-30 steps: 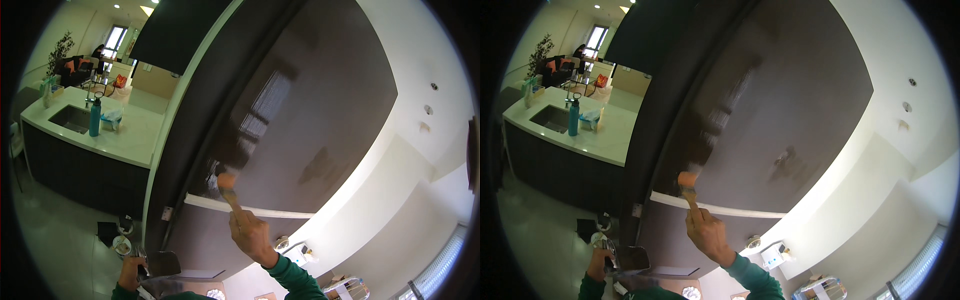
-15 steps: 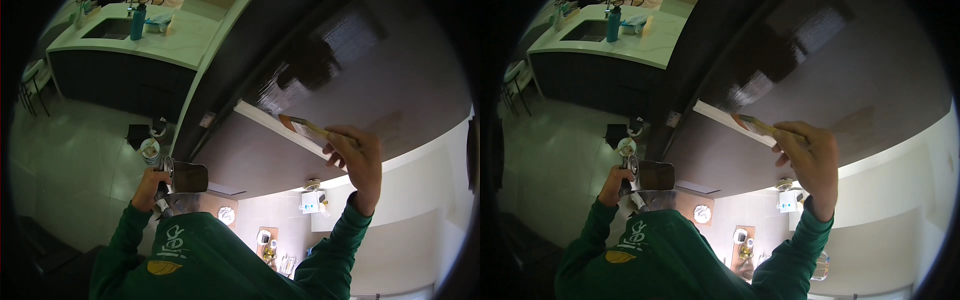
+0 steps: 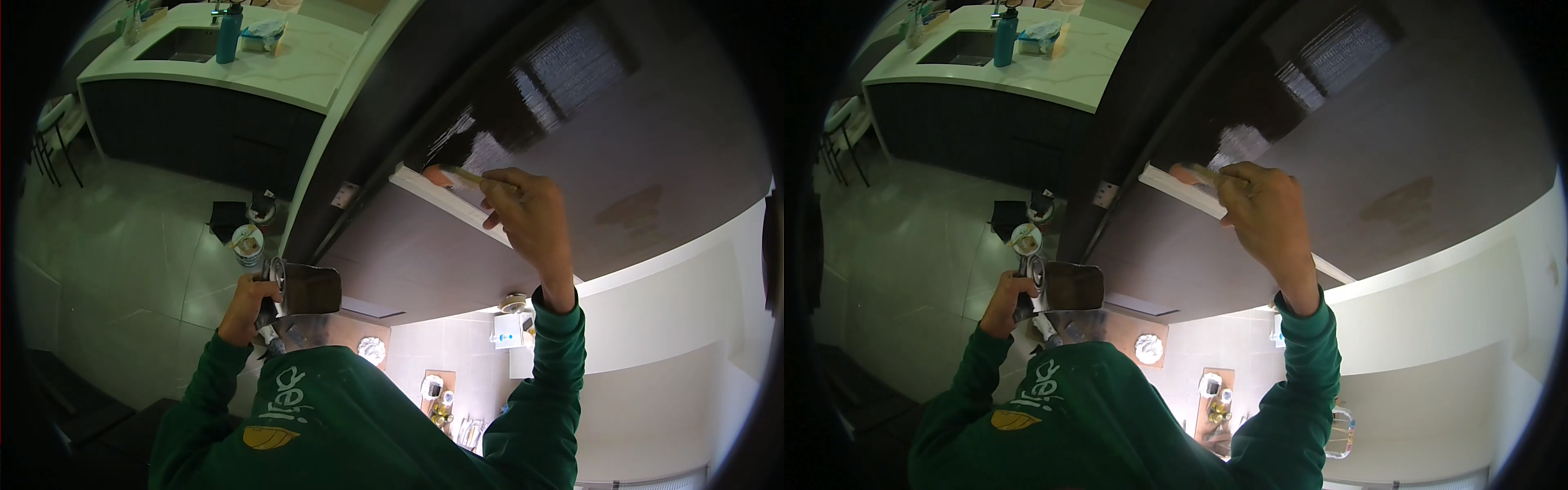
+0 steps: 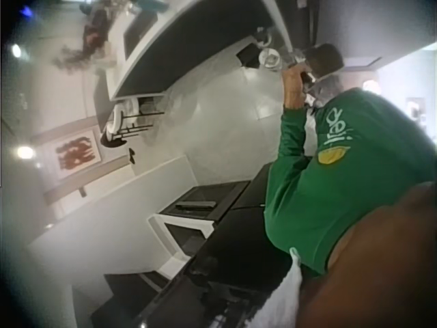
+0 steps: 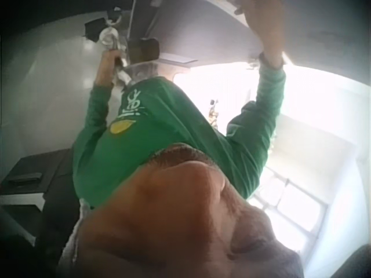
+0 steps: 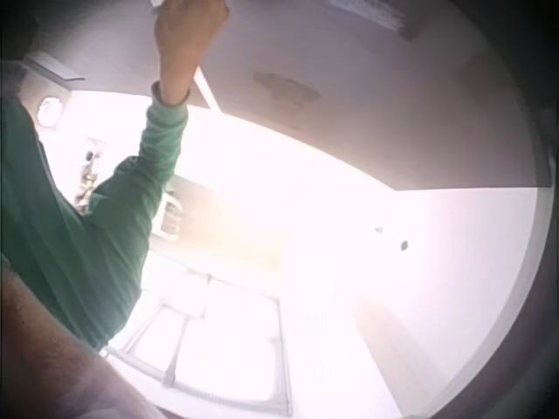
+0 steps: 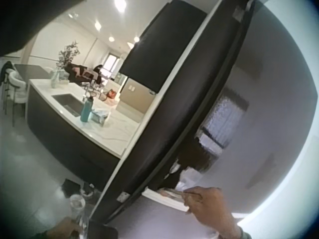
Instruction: The person paints a dark-colored door using a paintbrush and a paint can. They repeatedly dip the brush into the can and apply paint to the door surface, covering the area in vertical strokes. The task continues throughout the clip as the person works on different sections of the door.
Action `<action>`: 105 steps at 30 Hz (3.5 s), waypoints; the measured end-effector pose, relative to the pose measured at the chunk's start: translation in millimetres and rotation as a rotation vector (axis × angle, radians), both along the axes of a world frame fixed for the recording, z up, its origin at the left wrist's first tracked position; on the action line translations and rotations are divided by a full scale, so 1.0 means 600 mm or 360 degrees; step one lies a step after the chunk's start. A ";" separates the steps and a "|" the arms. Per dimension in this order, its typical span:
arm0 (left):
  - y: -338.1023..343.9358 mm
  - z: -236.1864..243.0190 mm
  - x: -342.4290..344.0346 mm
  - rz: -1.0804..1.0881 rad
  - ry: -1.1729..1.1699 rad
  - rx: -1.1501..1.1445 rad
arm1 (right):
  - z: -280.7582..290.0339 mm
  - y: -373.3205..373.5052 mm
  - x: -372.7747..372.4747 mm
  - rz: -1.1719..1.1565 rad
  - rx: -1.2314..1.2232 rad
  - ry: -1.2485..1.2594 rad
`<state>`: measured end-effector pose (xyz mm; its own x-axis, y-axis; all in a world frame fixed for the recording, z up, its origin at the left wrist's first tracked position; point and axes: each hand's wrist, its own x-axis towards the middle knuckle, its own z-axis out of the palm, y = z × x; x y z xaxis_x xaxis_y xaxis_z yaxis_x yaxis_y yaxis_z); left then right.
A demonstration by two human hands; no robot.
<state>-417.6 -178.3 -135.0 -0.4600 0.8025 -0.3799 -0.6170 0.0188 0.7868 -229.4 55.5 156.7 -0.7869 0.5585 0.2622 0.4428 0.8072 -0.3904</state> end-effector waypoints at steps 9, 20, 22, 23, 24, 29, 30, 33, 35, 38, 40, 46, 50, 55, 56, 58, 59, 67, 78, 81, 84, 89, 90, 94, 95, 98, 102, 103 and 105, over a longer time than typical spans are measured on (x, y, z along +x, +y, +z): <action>0.000 -0.002 0.006 0.0060 -0.0049 0.0043 | -0.005 -0.024 0.020 -0.0114 0.0052 0.0045; -0.002 0.018 0.017 0.0141 0.0033 -0.0038 | 0.149 -0.023 0.026 -0.0248 0.0087 0.0347; -0.005 0.000 0.007 0.0074 0.0039 -0.0025 | 0.186 -0.041 0.020 -0.0253 0.0165 0.0378; -0.005 -0.012 0.007 0.0132 0.0058 -0.0010 | 0.204 -0.048 0.018 -0.0243 0.0214 0.0417; -0.003 -0.009 0.008 0.0109 0.0044 -0.0007 | 0.223 -0.046 0.021 -0.0242 0.0258 0.0455; 0.002 0.016 0.014 0.0052 0.0005 0.0058 | 0.319 -0.054 0.030 -0.0244 0.0495 0.0501; 0.003 0.012 0.011 0.0070 0.0012 0.0104 | 0.338 -0.060 0.024 -0.0205 0.0560 0.0514; -0.006 -0.018 0.006 0.0134 0.0132 0.0113 | 0.405 -0.079 0.026 -0.0157 0.0713 0.0606; -0.006 -0.007 0.008 0.0091 0.0225 0.0146 | 0.448 -0.084 0.030 -0.0194 0.0792 0.0668; -0.001 0.010 0.003 0.0002 -0.0069 0.0075 | 0.503 -0.092 0.020 -0.0202 0.0901 0.0795; 0.004 0.020 0.008 0.0180 0.0004 0.0118 | 0.532 -0.093 0.015 -0.0199 0.0947 0.0862; 0.007 0.006 0.001 0.0203 -0.0099 0.0106 | 0.622 -0.090 0.011 -0.0170 0.1029 0.1074; 0.016 0.017 0.008 0.0194 -0.0063 0.0088 | 0.596 -0.109 0.021 -0.0256 0.1561 0.1378; -0.002 0.009 -0.013 0.0205 0.0017 0.0122 | 0.448 -0.082 -0.019 -0.0218 0.2139 0.1767; -0.004 0.005 -0.017 0.0214 -0.0013 0.0118 | 0.444 -0.067 -0.030 -0.0183 0.2188 0.1764; -0.004 0.001 -0.014 0.0207 -0.0040 0.0136 | 0.450 -0.046 -0.040 -0.0164 0.2328 0.1659; 0.001 0.003 -0.011 0.0206 -0.0027 0.0161 | 0.464 -0.035 -0.046 -0.0174 0.2413 0.1574; -0.006 0.027 -0.012 0.0221 -0.0088 0.0087 | 0.384 -0.037 -0.070 -0.0205 0.2281 0.1208; -0.007 0.015 0.004 0.0163 0.0021 0.0126 | 0.050 -0.138 0.054 -0.0018 0.1042 0.0847; 0.007 0.013 0.025 0.0095 -0.0016 -0.0016 | -0.050 -0.156 0.126 -0.0130 -0.0424 0.0656; 0.016 0.045 0.045 -0.0039 0.0021 0.0061 | -0.159 -0.113 0.163 -0.0118 -0.1038 0.0361; 0.033 0.154 0.097 -0.0118 0.0149 0.0072 | -0.254 -0.068 0.166 0.0297 -0.0915 0.0036; 0.033 0.152 0.100 -0.0176 0.0237 0.0135 | -0.269 -0.065 0.158 0.0438 -0.0792 0.0030; 0.060 0.188 0.150 -0.0214 0.0028 0.0078 | -0.371 -0.039 0.149 0.0522 -0.0124 -0.0178; 0.068 0.192 0.162 -0.0253 0.0018 0.0053 | -0.391 -0.034 0.145 0.0377 -0.0269 -0.0346; 0.068 0.186 0.191 -0.0190 0.0086 0.0046 | -0.384 -0.046 0.140 0.0244 -0.0394 -0.0706; 0.092 0.215 0.248 -0.0320 0.0282 0.0231 | -0.437 -0.040 0.163 0.0325 -0.0305 -0.0670; 0.098 0.219 0.257 -0.0343 0.0175 0.0265 | -0.450 -0.036 0.170 0.0363 -0.0288 -0.0658; 0.104 0.220 0.272 -0.0361 0.0057 0.0280 | -0.473 -0.029 0.184 0.0445 -0.0254 -0.0631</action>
<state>-254.2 -115.7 -3.1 -0.2719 0.9385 -0.2127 -0.5843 0.0146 0.8114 -119.1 37.9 -127.3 -0.9337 0.3211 -0.1585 0.3575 0.8599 -0.3643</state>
